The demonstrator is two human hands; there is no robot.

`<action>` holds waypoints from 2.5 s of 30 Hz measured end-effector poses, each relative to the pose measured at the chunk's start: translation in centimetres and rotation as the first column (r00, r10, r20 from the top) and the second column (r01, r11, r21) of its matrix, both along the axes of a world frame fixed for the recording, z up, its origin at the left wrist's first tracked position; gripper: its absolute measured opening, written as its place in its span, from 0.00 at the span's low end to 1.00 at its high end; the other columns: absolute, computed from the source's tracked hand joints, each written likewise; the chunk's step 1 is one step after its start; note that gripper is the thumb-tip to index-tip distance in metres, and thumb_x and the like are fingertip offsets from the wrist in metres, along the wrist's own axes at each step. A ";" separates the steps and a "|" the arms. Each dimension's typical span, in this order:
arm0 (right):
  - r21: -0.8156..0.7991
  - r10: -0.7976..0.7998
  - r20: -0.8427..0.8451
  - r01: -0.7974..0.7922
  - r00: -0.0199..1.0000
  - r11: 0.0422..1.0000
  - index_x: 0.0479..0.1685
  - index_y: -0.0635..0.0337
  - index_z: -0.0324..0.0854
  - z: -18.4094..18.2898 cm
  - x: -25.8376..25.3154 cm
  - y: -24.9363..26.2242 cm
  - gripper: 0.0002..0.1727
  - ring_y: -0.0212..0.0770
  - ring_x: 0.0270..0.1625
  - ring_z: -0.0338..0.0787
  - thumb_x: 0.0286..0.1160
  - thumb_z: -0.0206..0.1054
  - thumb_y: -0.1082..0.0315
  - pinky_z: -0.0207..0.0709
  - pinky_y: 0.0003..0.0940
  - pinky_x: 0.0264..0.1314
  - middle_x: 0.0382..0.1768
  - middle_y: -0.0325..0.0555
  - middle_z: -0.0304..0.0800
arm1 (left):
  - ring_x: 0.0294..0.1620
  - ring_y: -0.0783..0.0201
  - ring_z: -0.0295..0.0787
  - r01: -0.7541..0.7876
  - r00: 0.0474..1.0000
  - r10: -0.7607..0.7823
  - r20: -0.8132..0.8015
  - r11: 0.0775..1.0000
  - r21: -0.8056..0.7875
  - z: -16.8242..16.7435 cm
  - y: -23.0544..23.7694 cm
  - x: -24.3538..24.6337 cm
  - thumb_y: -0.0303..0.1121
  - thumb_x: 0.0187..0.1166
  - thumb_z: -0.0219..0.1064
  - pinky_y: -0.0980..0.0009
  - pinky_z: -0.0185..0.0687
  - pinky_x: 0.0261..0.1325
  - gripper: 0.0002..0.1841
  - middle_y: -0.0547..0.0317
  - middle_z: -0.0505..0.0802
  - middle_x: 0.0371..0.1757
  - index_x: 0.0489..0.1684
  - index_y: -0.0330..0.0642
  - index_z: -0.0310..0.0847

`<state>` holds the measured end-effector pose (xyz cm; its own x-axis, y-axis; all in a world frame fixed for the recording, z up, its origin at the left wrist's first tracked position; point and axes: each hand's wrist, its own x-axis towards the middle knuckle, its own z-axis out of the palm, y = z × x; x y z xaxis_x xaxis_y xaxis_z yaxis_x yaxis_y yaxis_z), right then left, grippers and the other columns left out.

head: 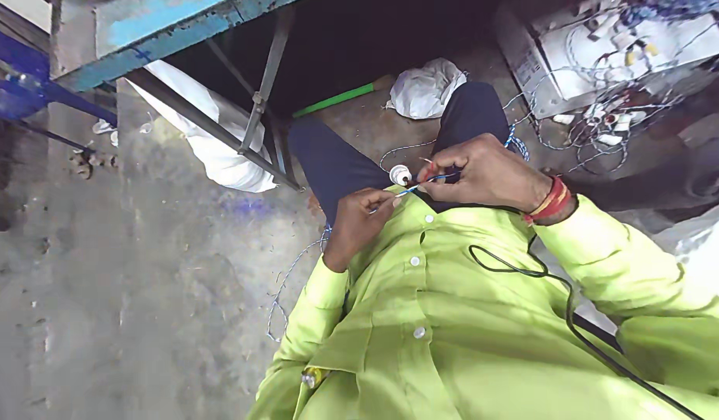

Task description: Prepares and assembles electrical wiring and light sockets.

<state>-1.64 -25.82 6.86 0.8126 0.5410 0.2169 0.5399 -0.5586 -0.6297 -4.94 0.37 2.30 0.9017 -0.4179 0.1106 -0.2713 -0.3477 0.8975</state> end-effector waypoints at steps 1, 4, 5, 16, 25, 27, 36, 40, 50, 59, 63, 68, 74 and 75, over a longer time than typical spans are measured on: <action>0.002 0.002 -0.010 -0.002 1.000 1.000 0.35 0.47 0.92 0.0 0.1 -0.1 0.08 0.19 0.27 0.81 0.70 0.70 0.57 0.72 0.22 0.28 0.25 0.26 0.87 | 0.31 0.70 0.89 0.000 1.000 -0.001 0.003 1.000 0.007 0.0 0.0 0.0 0.32 0.82 0.70 0.72 0.88 0.35 0.07 0.60 0.94 0.41 0.47 0.42 0.93; 0.025 0.043 0.008 -0.043 0.999 0.999 0.35 0.50 0.93 -0.4 0.2 -0.2 0.08 0.21 0.30 0.81 0.69 0.68 0.60 0.73 0.22 0.31 0.28 0.30 0.88 | 0.32 0.71 0.88 -0.005 1.000 0.005 0.003 0.998 -0.056 0.1 0.0 -0.1 0.31 0.81 0.70 0.74 0.87 0.36 0.06 0.59 0.92 0.39 0.46 0.41 0.92; 0.028 0.045 0.025 -0.046 0.999 0.999 0.32 0.51 0.92 -0.5 0.3 -0.4 0.08 0.22 0.30 0.81 0.68 0.68 0.61 0.73 0.22 0.31 0.28 0.31 0.87 | 0.33 0.71 0.88 -0.016 1.000 0.017 0.004 0.995 -0.093 0.1 -0.1 0.0 0.30 0.81 0.71 0.74 0.88 0.37 0.06 0.59 0.92 0.39 0.45 0.40 0.92; 0.247 0.013 -0.151 0.025 0.988 0.969 0.43 0.55 0.91 0.0 0.6 -1.8 0.08 0.19 0.32 0.87 0.69 0.75 0.65 0.83 0.17 0.35 0.32 0.30 0.92 | 0.32 0.71 0.85 0.060 0.949 -0.175 -0.263 0.917 -0.393 1.0 1.5 0.0 0.22 0.82 0.62 0.77 0.83 0.34 0.13 0.56 0.93 0.49 0.59 0.35 0.88; 0.526 -0.006 -0.217 0.122 0.976 0.842 0.53 0.64 0.84 -0.6 0.5 -0.3 0.09 0.28 0.40 0.93 0.79 0.69 0.70 0.89 0.23 0.45 0.40 0.37 0.94 | 0.30 0.72 0.85 -0.039 0.901 -0.207 -0.382 0.837 -0.546 0.4 1.9 0.1 0.23 0.82 0.61 0.77 0.83 0.34 0.13 0.57 0.93 0.42 0.58 0.34 0.88; 0.546 -0.055 -0.186 0.150 0.981 0.824 0.50 0.64 0.86 -0.7 0.5 0.0 0.08 0.29 0.41 0.93 0.79 0.69 0.70 0.89 0.23 0.46 0.42 0.39 0.95 | 0.30 0.73 0.84 -0.036 0.898 -0.214 -0.383 0.834 -0.550 0.5 1.8 0.0 0.23 0.82 0.61 0.78 0.82 0.33 0.13 0.57 0.93 0.41 0.59 0.34 0.88; 0.435 -0.005 0.021 -0.005 1.000 0.900 0.50 0.63 0.92 -0.7 -0.3 1.2 0.10 0.33 0.55 0.92 0.79 0.71 0.67 0.86 0.31 0.64 0.48 0.41 0.96 | 0.32 0.72 0.86 -0.069 0.812 -0.356 -0.462 0.727 -0.683 0.7 1.7 0.0 0.27 0.83 0.62 0.78 0.84 0.35 0.14 0.54 0.94 0.43 0.59 0.34 0.89; 0.331 0.022 0.054 -0.039 0.998 0.943 0.50 0.60 0.92 -0.8 -0.4 1.5 0.12 0.33 0.58 0.90 0.83 0.66 0.64 0.83 0.32 0.68 0.49 0.41 0.95 | 0.34 0.71 0.88 -0.083 0.743 -0.466 -0.480 0.648 -0.757 1.0 1.4 -0.1 0.28 0.83 0.62 0.77 0.86 0.38 0.14 0.55 0.94 0.45 0.60 0.36 0.89; 0.499 0.044 -0.170 0.047 0.984 0.866 0.58 0.64 0.77 -0.3 -0.5 1.5 0.10 0.33 0.46 0.95 0.91 0.56 0.69 0.90 0.28 0.52 0.43 0.41 0.95 | 0.39 0.68 0.89 -0.099 0.684 -0.583 -0.439 0.522 -0.847 0.8 1.1 0.2 0.29 0.76 0.58 0.75 0.86 0.41 0.21 0.51 0.93 0.51 0.65 0.34 0.85; 0.544 0.001 -0.187 0.103 0.982 0.833 0.59 0.61 0.71 -0.1 -0.4 1.5 0.08 0.32 0.41 0.95 0.92 0.54 0.68 0.88 0.24 0.43 0.42 0.42 0.96 | 0.32 0.71 0.86 -0.134 0.725 -0.482 -0.493 0.603 -0.786 0.9 0.9 0.1 0.35 0.87 0.59 0.78 0.84 0.34 0.17 0.54 0.93 0.43 0.60 0.34 0.88; 0.509 0.003 -0.143 0.071 0.990 0.858 0.58 0.61 0.72 0.2 -0.6 1.6 0.08 0.31 0.42 0.95 0.92 0.55 0.68 0.88 0.23 0.43 0.42 0.40 0.96 | 0.31 0.72 0.87 -0.109 0.774 -0.362 -0.519 0.732 -0.673 1.3 0.3 -0.2 0.39 0.90 0.58 0.78 0.85 0.33 0.17 0.57 0.93 0.42 0.55 0.37 0.89; 0.360 0.030 -0.025 -0.019 0.999 0.933 0.56 0.62 0.78 0.6 -1.3 2.2 0.12 0.24 0.35 0.89 0.91 0.57 0.64 0.84 0.21 0.39 0.36 0.35 0.92 | 0.25 0.72 0.84 -0.027 0.834 -0.258 -0.487 0.863 -0.504 2.2 -1.5 -0.1 0.40 0.92 0.56 0.78 0.80 0.25 0.18 0.56 0.94 0.39 0.55 0.37 0.90; 0.329 0.010 -0.020 -0.002 1.000 0.944 0.55 0.61 0.81 0.7 -1.2 1.9 0.11 0.24 0.39 0.91 0.88 0.62 0.63 0.87 0.22 0.43 0.39 0.35 0.93 | 0.24 0.73 0.82 -0.032 0.860 -0.234 -0.454 0.863 -0.505 1.8 -1.2 -0.6 0.28 0.85 0.64 0.80 0.79 0.25 0.11 0.55 0.94 0.36 0.55 0.37 0.91; 0.314 0.023 -0.026 -0.014 0.999 0.949 0.54 0.61 0.83 0.7 -1.2 1.8 0.10 0.24 0.39 0.90 0.86 0.64 0.64 0.87 0.22 0.43 0.38 0.34 0.92 | 0.24 0.73 0.82 -0.042 0.858 -0.228 -0.459 0.861 -0.506 1.6 -1.0 -0.8 0.28 0.84 0.65 0.80 0.80 0.26 0.10 0.55 0.94 0.36 0.55 0.38 0.91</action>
<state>-2.80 -24.04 7.56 0.8114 0.4646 0.3546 0.5273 -0.3202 -0.7870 -5.74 -0.65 3.92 0.8481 -0.5156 -0.1221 0.2407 0.1696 0.9557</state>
